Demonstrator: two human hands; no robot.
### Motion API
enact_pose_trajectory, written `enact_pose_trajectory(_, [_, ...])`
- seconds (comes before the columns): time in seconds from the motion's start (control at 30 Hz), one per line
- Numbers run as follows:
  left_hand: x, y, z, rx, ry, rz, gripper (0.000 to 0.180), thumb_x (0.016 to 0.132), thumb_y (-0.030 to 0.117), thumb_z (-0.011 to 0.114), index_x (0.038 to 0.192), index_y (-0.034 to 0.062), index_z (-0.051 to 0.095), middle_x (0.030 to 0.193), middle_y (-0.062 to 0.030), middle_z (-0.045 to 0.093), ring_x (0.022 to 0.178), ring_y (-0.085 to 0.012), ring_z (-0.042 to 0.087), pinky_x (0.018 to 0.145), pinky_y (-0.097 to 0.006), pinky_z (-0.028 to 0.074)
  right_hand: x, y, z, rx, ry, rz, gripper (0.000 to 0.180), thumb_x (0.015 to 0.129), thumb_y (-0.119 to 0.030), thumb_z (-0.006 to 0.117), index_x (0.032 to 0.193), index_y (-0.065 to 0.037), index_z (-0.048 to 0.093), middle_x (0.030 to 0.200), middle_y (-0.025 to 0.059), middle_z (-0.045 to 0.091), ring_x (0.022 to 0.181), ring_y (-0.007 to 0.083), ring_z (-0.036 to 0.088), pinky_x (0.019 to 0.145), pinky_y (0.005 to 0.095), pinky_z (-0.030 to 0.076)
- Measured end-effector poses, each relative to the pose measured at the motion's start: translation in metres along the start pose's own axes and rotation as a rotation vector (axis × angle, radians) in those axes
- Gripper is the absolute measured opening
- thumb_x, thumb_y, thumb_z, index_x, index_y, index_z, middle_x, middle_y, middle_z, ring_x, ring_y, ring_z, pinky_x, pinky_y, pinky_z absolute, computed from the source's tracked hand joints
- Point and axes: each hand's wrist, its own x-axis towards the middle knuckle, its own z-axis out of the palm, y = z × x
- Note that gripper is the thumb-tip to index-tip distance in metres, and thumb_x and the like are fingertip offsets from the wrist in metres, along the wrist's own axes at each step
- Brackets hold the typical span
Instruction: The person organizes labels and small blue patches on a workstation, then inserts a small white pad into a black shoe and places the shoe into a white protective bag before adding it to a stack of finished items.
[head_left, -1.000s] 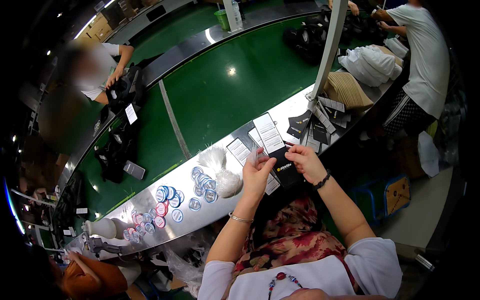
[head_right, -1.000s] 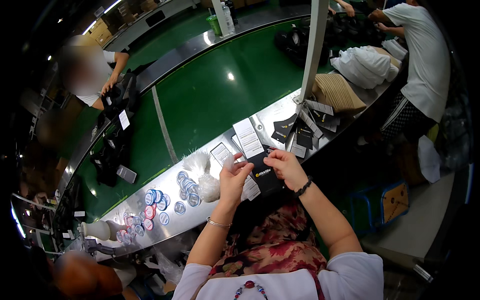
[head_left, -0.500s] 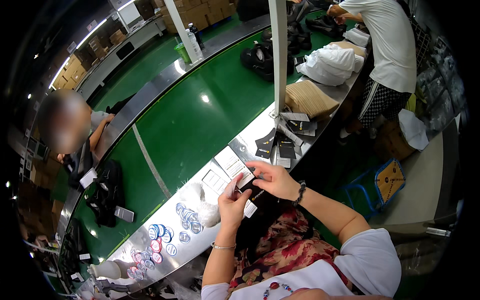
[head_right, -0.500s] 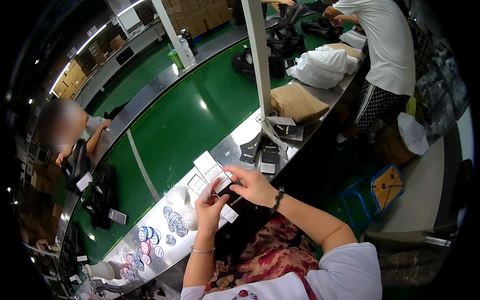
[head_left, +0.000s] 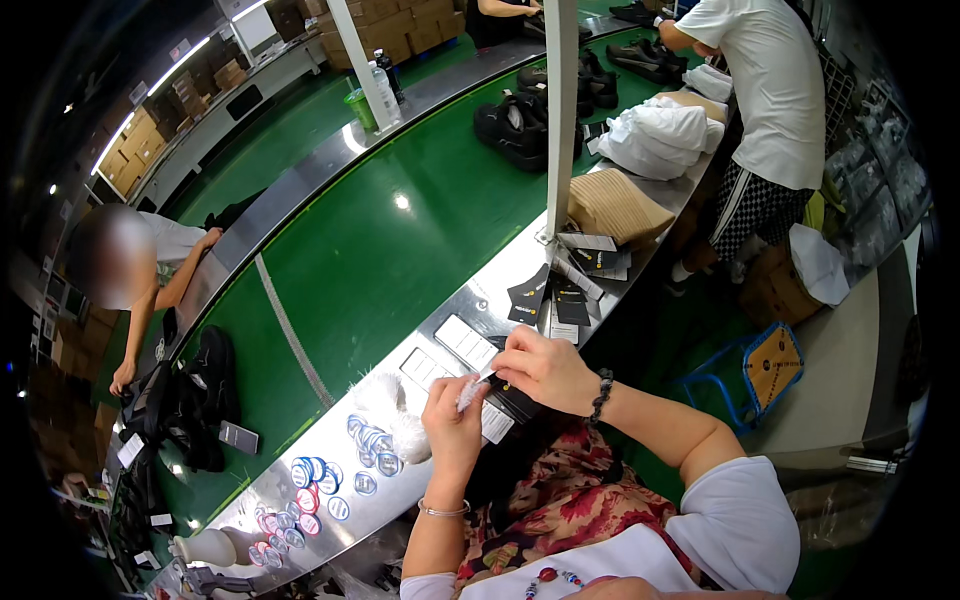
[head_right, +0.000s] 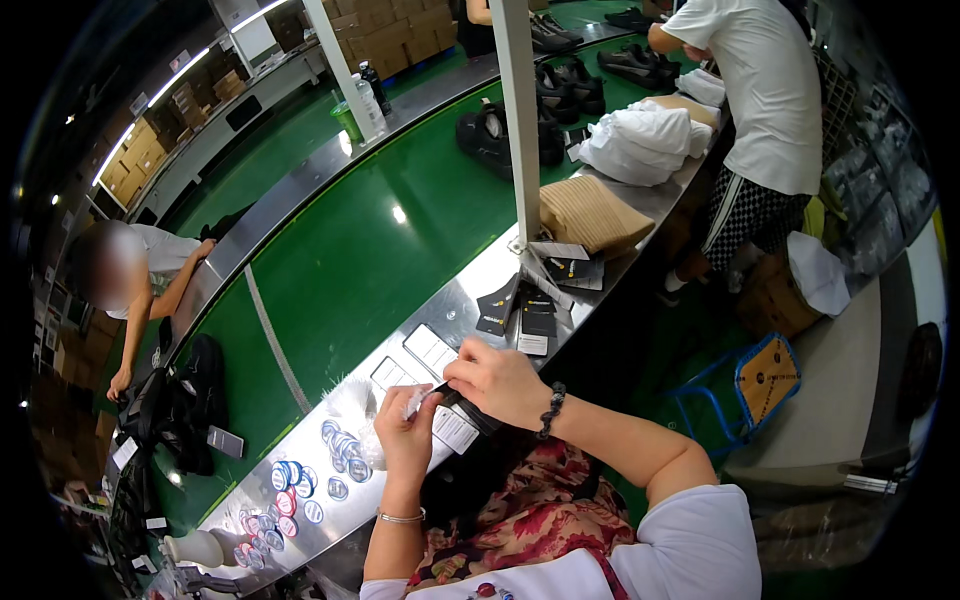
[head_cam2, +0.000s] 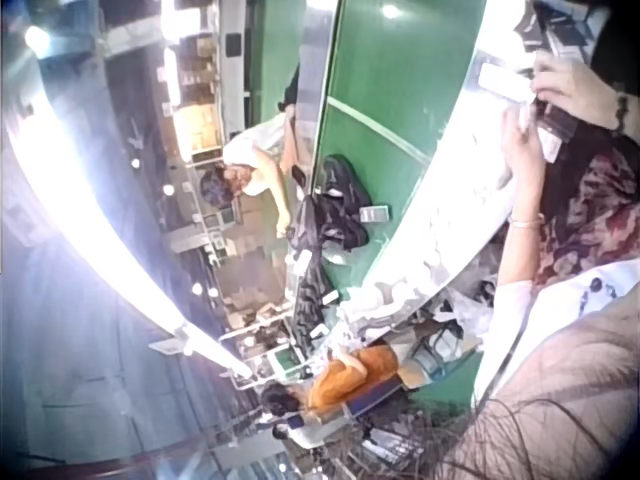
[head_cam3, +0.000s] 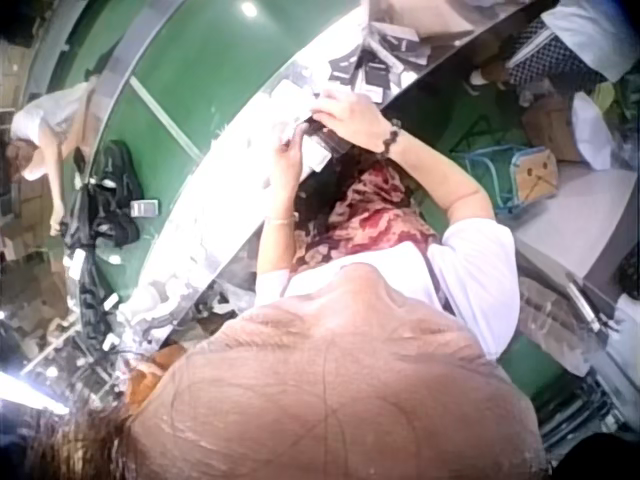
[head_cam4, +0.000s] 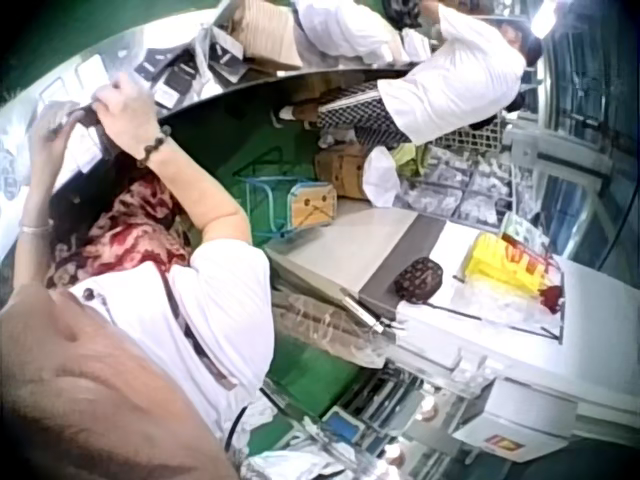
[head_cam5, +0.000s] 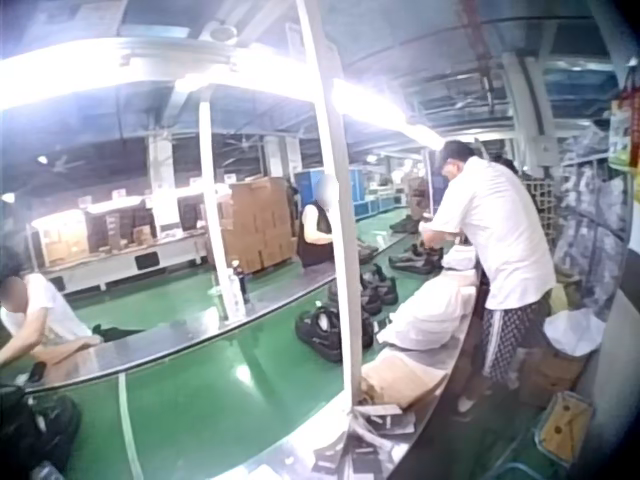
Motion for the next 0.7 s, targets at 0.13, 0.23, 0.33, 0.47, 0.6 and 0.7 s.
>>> enact_pose_trajectory(0.13, [0.003, 0.005, -0.009, -0.064, -0.099, 0.055, 0.010, 0.077, 0.004, 0.069, 0.083, 0.0009, 0.062, 0.070, 0.0019, 0.055, 0.056, -0.0034, 0.041, 0.049, -0.020, 0.034, 0.006, -0.006, -0.012, 0.013, -0.086, -0.094, 0.008, 0.076, -0.011, 0.062, 0.082, -0.007, 0.060, 0.079, 0.0054, 0.052, 0.064, 0.0219, 0.058, 0.054, 0.0307, 0.047])
enact_pose_trajectory(0.23, [0.001, 0.007, -0.009, -0.275, -0.211, -0.201, 0.007, 0.079, 0.004, 0.065, 0.082, 0.0001, 0.061, 0.069, -0.0005, 0.054, 0.058, -0.0073, 0.045, 0.051, -0.023, 0.037, 0.011, 0.006, -0.005, 0.106, -0.194, -0.140, 0.009, 0.075, -0.012, 0.062, 0.082, -0.006, 0.059, 0.079, 0.0059, 0.052, 0.067, 0.0242, 0.057, 0.057, 0.0310, 0.046])
enact_pose_trajectory(0.33, [-0.004, 0.002, -0.007, -0.499, -0.201, -0.348, 0.006, 0.081, 0.004, 0.063, 0.084, -0.0003, 0.060, 0.071, 0.0034, 0.053, 0.062, -0.0036, 0.043, 0.052, -0.021, 0.036, 0.016, 0.004, -0.006, 0.329, -0.281, 0.032, 0.009, 0.077, -0.010, 0.060, 0.082, -0.002, 0.058, 0.076, 0.0056, 0.055, 0.065, 0.0173, 0.055, 0.057, 0.0268, 0.044])
enact_pose_trajectory(0.47, [-0.003, -0.003, 0.000, -0.584, -0.151, -0.419, 0.008, 0.083, 0.005, 0.060, 0.088, -0.0018, 0.059, 0.075, 0.0022, 0.056, 0.067, -0.0043, 0.048, 0.059, -0.019, 0.039, 0.020, 0.006, 0.006, 0.604, -0.316, 0.305, 0.013, 0.076, -0.010, 0.059, 0.083, 0.001, 0.060, 0.071, 0.0066, 0.060, 0.068, 0.0106, 0.055, 0.062, 0.0258, 0.045])
enact_pose_trajectory(0.6, [-0.003, -0.001, 0.006, -0.607, -0.109, -0.401, 0.008, 0.084, 0.007, 0.058, 0.087, -0.0012, 0.057, 0.076, 0.0025, 0.055, 0.069, -0.0033, 0.047, 0.060, -0.019, 0.039, 0.018, 0.003, 0.004, 0.964, -0.311, 0.590, 0.011, 0.078, -0.006, 0.059, 0.087, 0.000, 0.061, 0.075, -0.0011, 0.058, 0.064, 0.0035, 0.049, 0.056, 0.0170, 0.037])
enact_pose_trajectory(0.7, [-0.006, -0.004, 0.005, -0.631, -0.111, -0.437, 0.008, 0.084, 0.006, 0.059, 0.087, -0.0007, 0.058, 0.073, 0.0044, 0.053, 0.065, -0.0024, 0.044, 0.057, -0.019, 0.036, 0.017, 0.002, 0.009, 0.975, -0.292, 0.636, 0.008, 0.078, -0.007, 0.059, 0.085, -0.003, 0.059, 0.068, -0.0062, 0.051, 0.052, -0.0008, 0.038, 0.043, 0.0152, 0.025])
